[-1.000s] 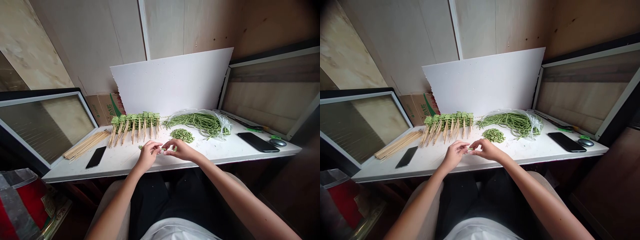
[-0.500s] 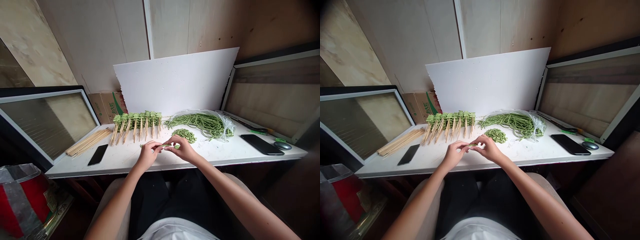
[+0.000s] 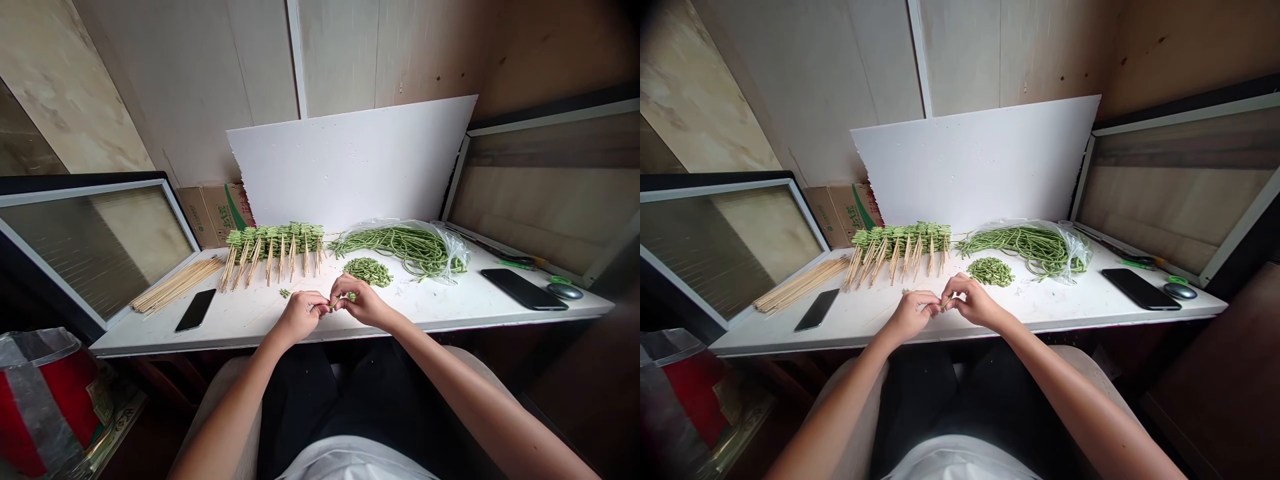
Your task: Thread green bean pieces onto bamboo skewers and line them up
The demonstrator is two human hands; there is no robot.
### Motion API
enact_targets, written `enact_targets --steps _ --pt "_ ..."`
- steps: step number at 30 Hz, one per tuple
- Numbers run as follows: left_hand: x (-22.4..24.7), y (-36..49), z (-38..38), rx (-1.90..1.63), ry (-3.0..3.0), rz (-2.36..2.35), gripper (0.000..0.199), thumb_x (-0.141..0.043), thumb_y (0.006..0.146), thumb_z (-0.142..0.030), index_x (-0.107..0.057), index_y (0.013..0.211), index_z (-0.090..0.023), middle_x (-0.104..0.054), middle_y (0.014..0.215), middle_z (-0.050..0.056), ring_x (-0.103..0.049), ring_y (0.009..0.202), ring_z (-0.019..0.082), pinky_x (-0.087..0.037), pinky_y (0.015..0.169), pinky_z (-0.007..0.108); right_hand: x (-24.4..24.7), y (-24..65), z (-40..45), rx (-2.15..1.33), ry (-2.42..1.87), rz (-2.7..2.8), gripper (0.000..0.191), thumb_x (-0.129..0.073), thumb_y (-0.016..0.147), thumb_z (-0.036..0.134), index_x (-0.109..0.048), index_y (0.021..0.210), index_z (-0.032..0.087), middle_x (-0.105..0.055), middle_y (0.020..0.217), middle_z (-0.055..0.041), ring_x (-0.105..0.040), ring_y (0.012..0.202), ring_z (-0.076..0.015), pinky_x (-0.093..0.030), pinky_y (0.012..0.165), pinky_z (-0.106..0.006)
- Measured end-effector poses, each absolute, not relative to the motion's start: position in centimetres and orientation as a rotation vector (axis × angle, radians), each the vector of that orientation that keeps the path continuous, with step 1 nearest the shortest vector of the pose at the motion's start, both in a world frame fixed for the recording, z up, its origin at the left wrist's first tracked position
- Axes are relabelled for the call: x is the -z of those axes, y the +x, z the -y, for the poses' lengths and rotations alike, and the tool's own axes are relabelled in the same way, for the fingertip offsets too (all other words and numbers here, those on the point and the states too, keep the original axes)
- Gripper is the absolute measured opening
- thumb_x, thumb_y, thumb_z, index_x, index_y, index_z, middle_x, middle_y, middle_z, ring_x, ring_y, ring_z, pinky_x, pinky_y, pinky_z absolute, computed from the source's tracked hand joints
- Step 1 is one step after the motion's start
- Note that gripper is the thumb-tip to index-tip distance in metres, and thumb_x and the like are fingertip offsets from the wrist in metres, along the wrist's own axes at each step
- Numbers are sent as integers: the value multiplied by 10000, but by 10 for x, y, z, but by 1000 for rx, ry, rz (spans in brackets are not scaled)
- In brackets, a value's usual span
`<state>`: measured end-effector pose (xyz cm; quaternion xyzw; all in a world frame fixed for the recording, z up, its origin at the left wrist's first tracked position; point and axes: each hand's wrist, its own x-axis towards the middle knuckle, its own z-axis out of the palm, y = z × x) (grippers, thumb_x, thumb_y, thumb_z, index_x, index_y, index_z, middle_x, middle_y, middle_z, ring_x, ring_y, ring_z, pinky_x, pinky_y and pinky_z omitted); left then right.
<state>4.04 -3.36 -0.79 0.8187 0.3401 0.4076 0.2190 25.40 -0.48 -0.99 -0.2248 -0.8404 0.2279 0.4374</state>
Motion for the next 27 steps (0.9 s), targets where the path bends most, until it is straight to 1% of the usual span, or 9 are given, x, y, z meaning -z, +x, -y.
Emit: enact_targets --steps 6,8,12,16,20,22,24,27 --pt "6 44 37 -1039 2241 -898 273 -605 901 -98 -749 687 -186 -693 682 34 -633 656 160 -511 673 273 11 259 -2 -999 -463 2058 259 -778 896 444 -746 818 199 -718 799 -51 -665 782 -196 -527 762 -340" --pt "6 44 38 -1106 2284 -943 246 -638 905 -102 -775 723 -194 -717 708 37 -643 670 167 -517 686 285 11 261 -3 -1021 -490 2030 284 -786 884 471 -751 844 191 -723 813 -52 -673 774 -190 -532 765 -339" --pt "5 42 36 -1355 2347 -1090 117 -754 878 -134 -822 856 -226 -782 836 50 -699 759 208 -539 743 334 9 263 -2 -809 -668 2005 298 -815 856 498 -791 914 207 -759 919 -77 -674 851 -212 -526 798 -349" --pt "5 41 36 -1452 2381 -1166 83 -792 878 -168 -822 884 -245 -797 881 44 -724 821 230 -540 800 369 7 263 0 -636 -700 2009 280 -781 888 509 -791 925 232 -757 932 -80 -645 893 -233 -524 785 -363" --pt "5 43 37 -1412 2431 -1182 32 -784 908 -230 -809 922 -245 -798 907 44 -718 833 228 -513 831 378 4 259 5 -454 -684 2053 186 -722 952 416 -757 931 235 -728 893 -79 -600 909 -248 -504 777 -377" --pt "6 43 37 -1347 2486 -1198 59 -748 944 -271 -800 936 -245 -795 907 47 -709 822 224 -492 845 386 2 256 9 -381 -679 2053 136 -697 970 359 -735 929 236 -711 876 -80 -580 902 -254 -496 790 -392" --pt "6 42 36 -1299 2559 -1213 93 -712 973 -272 -791 935 -239 -791 895 47 -704 818 220 -466 858 394 0 254 12 -331 -663 2058 104 -660 989 307 -714 935 236 -697 873 -79 -566 895 -256 -489 811 -407" --pt "6 41 35 -1309 2653 -1238 87 -719 969 -254 -782 917 -226 -789 873 41 -700 802 215 -429 878 409 -1 250 16 -297 -627 2075 93 -616 1009 265 -697 974 236 -690 891 -84 -560 898 -258 -484 817 -415"
